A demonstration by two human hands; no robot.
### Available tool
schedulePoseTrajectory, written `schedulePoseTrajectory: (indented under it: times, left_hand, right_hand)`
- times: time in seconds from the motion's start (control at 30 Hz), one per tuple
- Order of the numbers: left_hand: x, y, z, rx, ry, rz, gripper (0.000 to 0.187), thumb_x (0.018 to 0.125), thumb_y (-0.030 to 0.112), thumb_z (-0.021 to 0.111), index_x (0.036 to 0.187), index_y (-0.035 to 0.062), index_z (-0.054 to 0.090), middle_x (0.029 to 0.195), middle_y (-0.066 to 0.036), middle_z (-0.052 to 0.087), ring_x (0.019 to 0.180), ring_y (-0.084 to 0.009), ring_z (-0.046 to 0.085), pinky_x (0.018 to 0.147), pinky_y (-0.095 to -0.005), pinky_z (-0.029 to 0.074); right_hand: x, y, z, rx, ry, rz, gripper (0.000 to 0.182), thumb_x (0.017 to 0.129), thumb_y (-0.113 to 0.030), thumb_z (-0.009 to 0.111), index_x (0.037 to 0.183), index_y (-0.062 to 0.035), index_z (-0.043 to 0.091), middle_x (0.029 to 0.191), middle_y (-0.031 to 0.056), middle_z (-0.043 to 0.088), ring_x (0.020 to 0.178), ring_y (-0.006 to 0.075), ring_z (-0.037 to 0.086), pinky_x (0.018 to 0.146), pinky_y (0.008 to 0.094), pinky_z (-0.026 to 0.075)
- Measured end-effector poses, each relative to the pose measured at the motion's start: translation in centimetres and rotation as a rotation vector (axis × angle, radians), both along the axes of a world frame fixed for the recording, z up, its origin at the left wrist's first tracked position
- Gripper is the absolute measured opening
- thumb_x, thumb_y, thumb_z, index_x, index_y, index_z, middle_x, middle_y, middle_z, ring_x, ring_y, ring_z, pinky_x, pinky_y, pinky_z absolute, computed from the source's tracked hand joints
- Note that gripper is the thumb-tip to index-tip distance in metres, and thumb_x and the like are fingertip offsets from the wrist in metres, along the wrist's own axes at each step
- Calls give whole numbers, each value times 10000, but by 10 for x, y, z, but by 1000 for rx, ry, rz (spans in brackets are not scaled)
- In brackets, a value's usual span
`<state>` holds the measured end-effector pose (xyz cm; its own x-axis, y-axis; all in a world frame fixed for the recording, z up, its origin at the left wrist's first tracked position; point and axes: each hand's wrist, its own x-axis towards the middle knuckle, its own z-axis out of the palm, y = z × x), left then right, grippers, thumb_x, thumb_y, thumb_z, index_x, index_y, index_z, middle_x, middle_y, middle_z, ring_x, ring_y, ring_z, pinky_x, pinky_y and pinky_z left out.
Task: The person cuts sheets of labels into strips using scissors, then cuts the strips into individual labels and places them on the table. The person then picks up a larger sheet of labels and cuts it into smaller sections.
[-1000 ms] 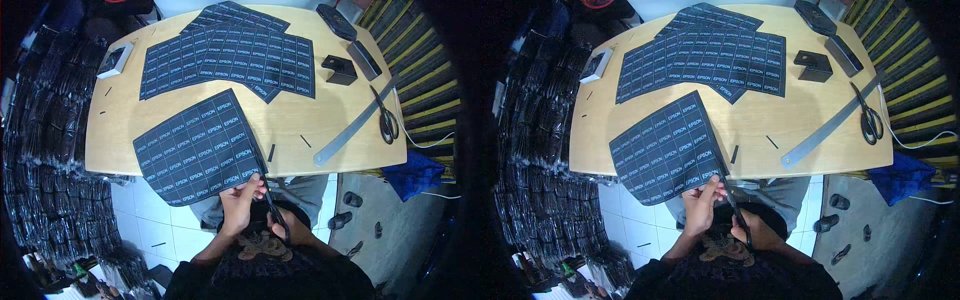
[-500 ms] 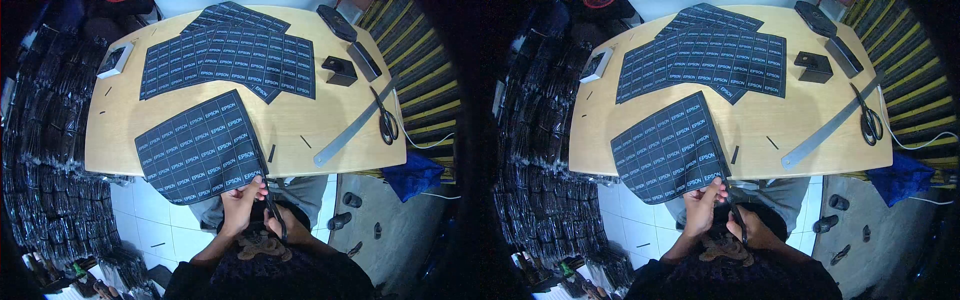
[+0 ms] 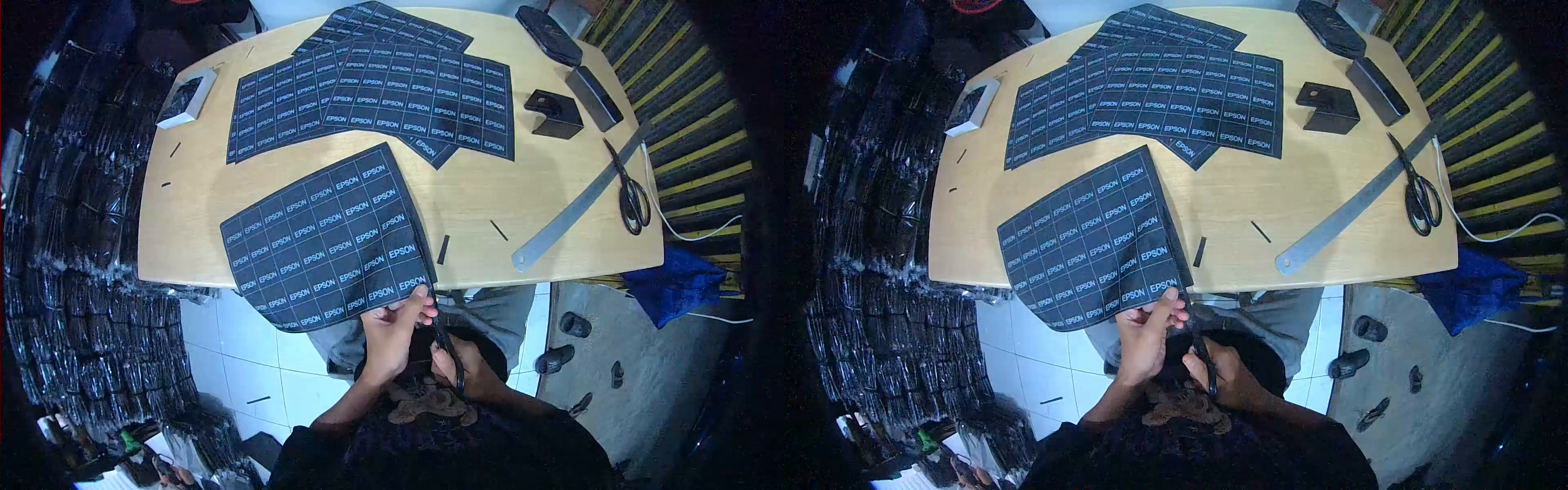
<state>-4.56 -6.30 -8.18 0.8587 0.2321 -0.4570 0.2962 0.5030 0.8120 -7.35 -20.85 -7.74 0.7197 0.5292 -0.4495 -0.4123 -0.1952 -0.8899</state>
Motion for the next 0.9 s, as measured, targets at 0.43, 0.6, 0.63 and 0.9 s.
schedulePoseTrajectory:
  times: [0.43, 0.6, 0.63, 0.9]
  left_hand:
    - [-7, 1, 3, 26, -24, -43, 126, 818, 77, 640, 857, -39, 616, 737, -92, 635, 602, -124, 607, 520, -226, 484]
    - [-7, 5, 6, 36, -15, -57, 129, 818, 76, 640, 861, -44, 615, 740, -94, 635, 613, -124, 607, 531, -227, 490]
    - [-8, 5, 6, 41, -15, -62, 129, 818, 73, 640, 863, -44, 615, 742, -95, 635, 616, -124, 607, 535, -227, 491]
    - [-5, 6, 6, 10, -1, -53, 136, 822, 81, 637, 879, -41, 616, 757, -97, 635, 638, -130, 612, 565, -231, 499]
  right_hand:
    - [8, 4, -16, 298, 225, -85, 203, 893, -237, 483, 906, -37, 451, 644, -28, 390, 587, 91, 381, 538, 272, 339]
    - [11, 1, -20, 224, 104, -30, 229, 888, -268, 485, 879, -43, 445, 654, -25, 393, 598, 88, 387, 545, 269, 331]
    - [11, -1, -21, 219, 129, -22, 237, 885, -274, 490, 868, -42, 443, 667, -22, 390, 610, 88, 382, 555, 266, 331]
    - [12, 1, -16, 179, 70, 3, 224, 873, -251, 503, 834, -43, 428, 712, -3, 391, 660, 107, 381, 600, 269, 339]
